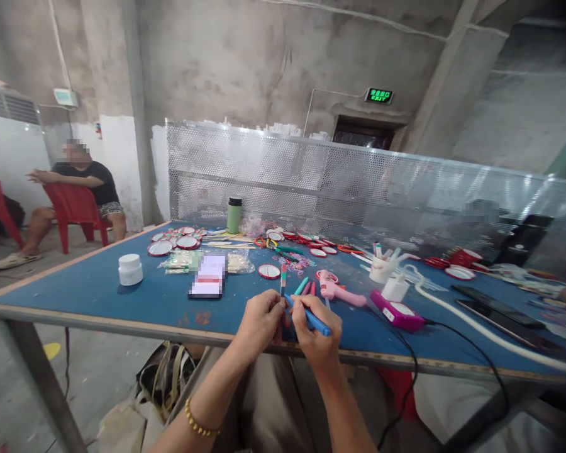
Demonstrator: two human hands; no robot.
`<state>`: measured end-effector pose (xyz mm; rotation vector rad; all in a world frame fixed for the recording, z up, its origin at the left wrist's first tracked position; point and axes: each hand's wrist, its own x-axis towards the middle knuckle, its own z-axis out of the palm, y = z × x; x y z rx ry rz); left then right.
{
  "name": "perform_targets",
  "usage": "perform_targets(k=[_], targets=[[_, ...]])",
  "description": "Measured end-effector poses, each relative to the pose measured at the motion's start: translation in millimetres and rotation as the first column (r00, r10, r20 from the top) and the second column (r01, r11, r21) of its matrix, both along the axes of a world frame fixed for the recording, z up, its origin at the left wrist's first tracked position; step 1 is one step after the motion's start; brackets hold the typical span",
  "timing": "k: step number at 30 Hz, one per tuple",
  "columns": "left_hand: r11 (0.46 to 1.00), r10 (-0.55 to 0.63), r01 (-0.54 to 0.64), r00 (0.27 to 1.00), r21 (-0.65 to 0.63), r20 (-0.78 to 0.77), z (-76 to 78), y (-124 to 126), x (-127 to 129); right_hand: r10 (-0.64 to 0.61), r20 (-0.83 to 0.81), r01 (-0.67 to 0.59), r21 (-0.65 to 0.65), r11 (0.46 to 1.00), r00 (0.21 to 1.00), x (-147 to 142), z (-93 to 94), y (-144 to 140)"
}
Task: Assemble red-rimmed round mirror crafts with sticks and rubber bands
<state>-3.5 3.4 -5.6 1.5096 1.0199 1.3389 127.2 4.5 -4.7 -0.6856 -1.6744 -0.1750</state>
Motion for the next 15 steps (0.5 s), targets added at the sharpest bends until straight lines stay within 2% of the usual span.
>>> perform_targets(k=[8, 15], targets=[[1.000, -0.010, 0.010, 1.000, 0.011, 0.007, 0.5, -1.6, 0.1, 0.027, 0.007, -0.027, -0.020, 0.999, 1.000, -0.1, 0.3, 0.4], [1.000, -0.008, 0.008, 1.000, -0.006, 0.007, -1.7, -0.5, -0.3, -0.008, -0.045, 0.008, 0.011, 1.000, 0.999, -0.3, -0.6, 1.7]])
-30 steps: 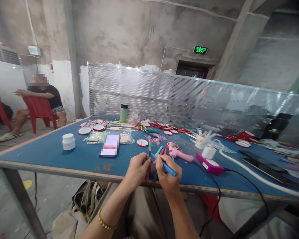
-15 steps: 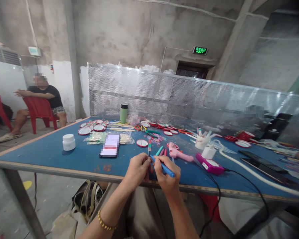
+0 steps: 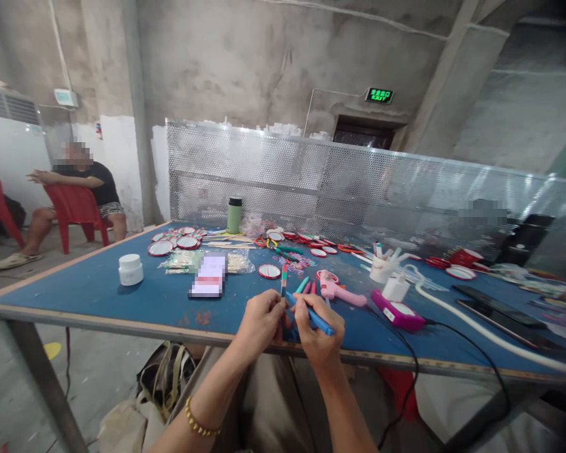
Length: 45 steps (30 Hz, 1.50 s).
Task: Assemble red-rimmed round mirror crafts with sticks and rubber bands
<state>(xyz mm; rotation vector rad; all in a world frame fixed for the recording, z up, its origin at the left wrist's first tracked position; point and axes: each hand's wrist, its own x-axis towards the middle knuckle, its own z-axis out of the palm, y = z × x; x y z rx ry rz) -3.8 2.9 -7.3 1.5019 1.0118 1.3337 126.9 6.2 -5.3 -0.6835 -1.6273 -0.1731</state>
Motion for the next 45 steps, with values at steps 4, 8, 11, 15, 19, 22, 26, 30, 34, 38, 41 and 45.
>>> perform_targets(k=[4, 8, 11, 15, 19, 22, 26, 30, 34, 38, 41, 45], targets=[[1.000, 0.006, -0.006, 1.000, 0.020, -0.007, -1.3, 0.9, 0.0, 0.010, 0.025, -0.009, -0.004, 1.000, 1.000, 0.0, -0.6, 0.9], [1.000, -0.001, 0.001, 1.000, 0.004, 0.005, 0.5, 0.4, 0.4, -0.015, 0.015, 0.015, 0.012, 1.000, 1.000, -0.2, -0.6, 1.5], [1.000, 0.005, -0.005, 1.000, 0.009, -0.002, 1.7, -0.2, 0.8, 0.007, 0.033, -0.008, 0.004, 1.000, 0.999, -0.8, 0.4, 1.1], [1.000, 0.003, -0.003, 1.000, 0.011, 0.001, 0.5, 0.2, 0.9, 0.006, 0.016, -0.006, -0.008, 1.000, 1.000, -0.9, 0.3, 1.5], [1.000, 0.004, -0.004, 1.000, 0.016, -0.004, -1.1, 1.3, 0.3, 0.026, 0.012, -0.026, -0.021, 0.999, 1.000, -0.5, -0.9, 2.5], [1.000, 0.013, -0.013, 1.000, 0.023, -0.018, -1.0, 1.2, 0.1, 0.044, 0.025, -0.043, -0.028, 0.999, 0.999, -0.4, -1.2, 2.3], [1.000, 0.006, -0.006, 1.000, 0.024, -0.018, -0.7, 0.9, 0.5, 0.032, -0.007, -0.032, -0.016, 0.999, 0.999, -1.1, -0.7, 2.9], [0.999, 0.020, -0.019, 0.999, 0.026, -0.026, -1.1, 1.6, 1.0, 0.056, 0.015, -0.055, -0.013, 0.998, 0.998, -1.8, 1.3, 3.7], [1.000, 0.004, -0.003, 1.000, 0.016, -0.020, -0.7, 1.8, 1.2, 0.016, -0.013, -0.016, 0.011, 1.000, 1.000, -1.5, 1.9, 3.3], [1.000, 0.003, -0.003, 1.000, -0.001, -0.019, 1.0, 0.4, 1.2, 0.024, -0.012, -0.024, -0.004, 1.000, 1.000, -1.9, -1.7, 2.5], [0.999, -0.030, 0.030, 0.999, -0.034, 0.020, 1.6, -0.1, 0.7, -0.031, -0.099, 0.029, -0.028, 0.999, 0.995, 3.6, -3.2, -0.8], [0.995, -0.052, 0.055, 0.998, -0.079, 0.047, 1.6, 0.5, -0.5, -0.125, -0.124, 0.121, -0.038, 0.992, 0.984, 35.1, 4.7, -10.8]])
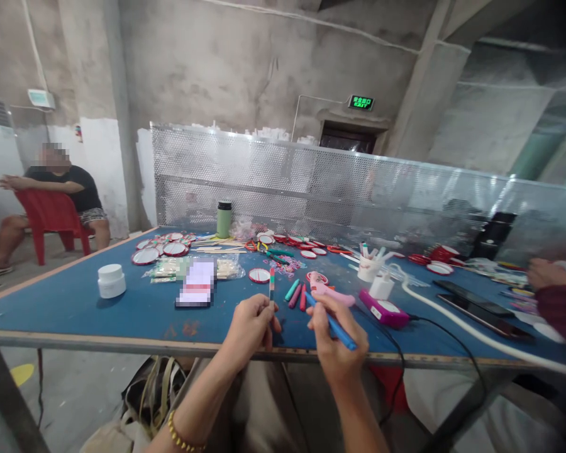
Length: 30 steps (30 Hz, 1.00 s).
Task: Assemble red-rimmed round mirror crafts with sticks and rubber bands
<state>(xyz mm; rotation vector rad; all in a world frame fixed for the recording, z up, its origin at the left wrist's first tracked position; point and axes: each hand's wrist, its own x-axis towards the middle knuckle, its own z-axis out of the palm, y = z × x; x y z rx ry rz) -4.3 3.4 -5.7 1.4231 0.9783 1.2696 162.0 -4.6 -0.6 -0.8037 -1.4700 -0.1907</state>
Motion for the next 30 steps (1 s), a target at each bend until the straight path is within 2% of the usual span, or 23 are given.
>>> perform_targets(k=[3, 7, 10, 13, 15, 20, 25, 28, 30], targets=[[1.000, 0.020, -0.020, 1.000, 0.002, -0.009, 0.7, -0.2, -0.3, -0.087, 0.015, 0.088, -0.075, 0.993, 0.996, 38.7, 6.7, -6.9], [0.999, 0.036, -0.036, 0.999, 0.014, -0.008, 2.7, -2.0, -0.4, -0.048, 0.121, 0.067, -0.163, 0.984, 0.991, 77.0, 4.1, -9.6], [1.000, 0.012, -0.012, 1.000, 0.003, -0.020, 4.4, -1.5, -1.3, -0.005, 0.240, 0.046, -0.166, 0.985, 0.971, 79.6, 0.2, -6.2], [0.999, -0.030, 0.029, 0.999, -0.024, -0.015, 5.6, 1.1, -2.5, -0.022, 0.385, 0.068, -0.106, 0.992, 0.923, 64.6, 2.7, 4.4], [0.998, -0.052, 0.052, 0.999, -0.042, -0.007, 6.1, 2.8, -3.5, -0.085, 0.518, 0.137, -0.063, 0.989, 0.851, 52.2, 8.1, 15.4], [0.991, -0.129, 0.130, 0.991, -0.039, 0.028, 8.7, 3.1, -7.3, -0.228, 0.827, 0.344, 0.044, 0.938, 0.514, 36.4, 25.7, 44.8], [0.984, -0.171, 0.173, 0.984, -0.043, 0.057, 11.4, 3.1, -10.4, -0.267, 0.942, 0.364, 0.181, 0.914, 0.201, 39.5, 31.7, 64.9], [0.983, -0.170, 0.174, 0.983, -0.050, 0.071, 10.6, 4.8, -10.7, -0.280, 0.954, 0.337, 0.231, 0.913, 0.105, 41.8, 29.4, 70.6], [0.983, -0.172, 0.176, 0.982, -0.049, 0.077, 9.8, 5.7, -10.6, -0.273, 0.953, 0.303, 0.224, 0.926, 0.129, 43.2, 27.9, 71.5]])
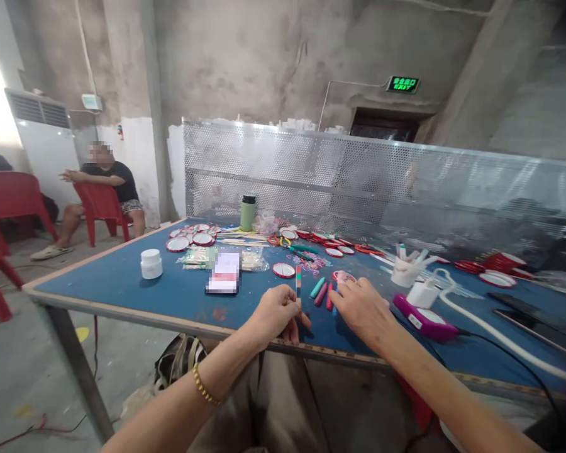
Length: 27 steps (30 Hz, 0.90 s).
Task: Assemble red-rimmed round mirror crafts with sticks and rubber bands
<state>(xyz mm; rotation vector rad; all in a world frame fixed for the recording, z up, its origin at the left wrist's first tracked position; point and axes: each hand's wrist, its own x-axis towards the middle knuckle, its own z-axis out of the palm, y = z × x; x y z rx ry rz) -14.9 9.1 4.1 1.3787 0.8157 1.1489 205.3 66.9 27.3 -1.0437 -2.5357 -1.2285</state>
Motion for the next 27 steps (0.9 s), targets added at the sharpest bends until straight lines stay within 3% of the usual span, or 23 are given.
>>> perform_targets(k=[7, 16, 23, 27], targets=[[1.000, -0.005, 0.005, 1.000, 0.007, -0.017, -0.7, -0.5, 0.7, 0.132, -0.093, -0.136, -0.044, 0.990, 0.987, -3.7, -4.3, -3.0], [1.000, 0.001, 0.001, 0.999, 0.029, -0.046, 0.1, -2.8, -0.9, 0.011, -0.017, -0.012, -0.055, 0.998, 1.000, -13.4, -7.9, 3.0], [1.000, 0.007, -0.006, 1.000, 0.012, -0.023, 1.3, -6.5, -1.6, 0.001, -0.042, -0.005, -0.095, 0.995, 0.999, -18.4, 15.7, 0.9], [0.998, 0.035, -0.035, 0.999, 0.043, 0.012, 1.7, -9.0, -2.6, 0.137, -0.166, -0.165, -0.166, 0.972, 0.976, -24.6, 11.2, -6.0]])
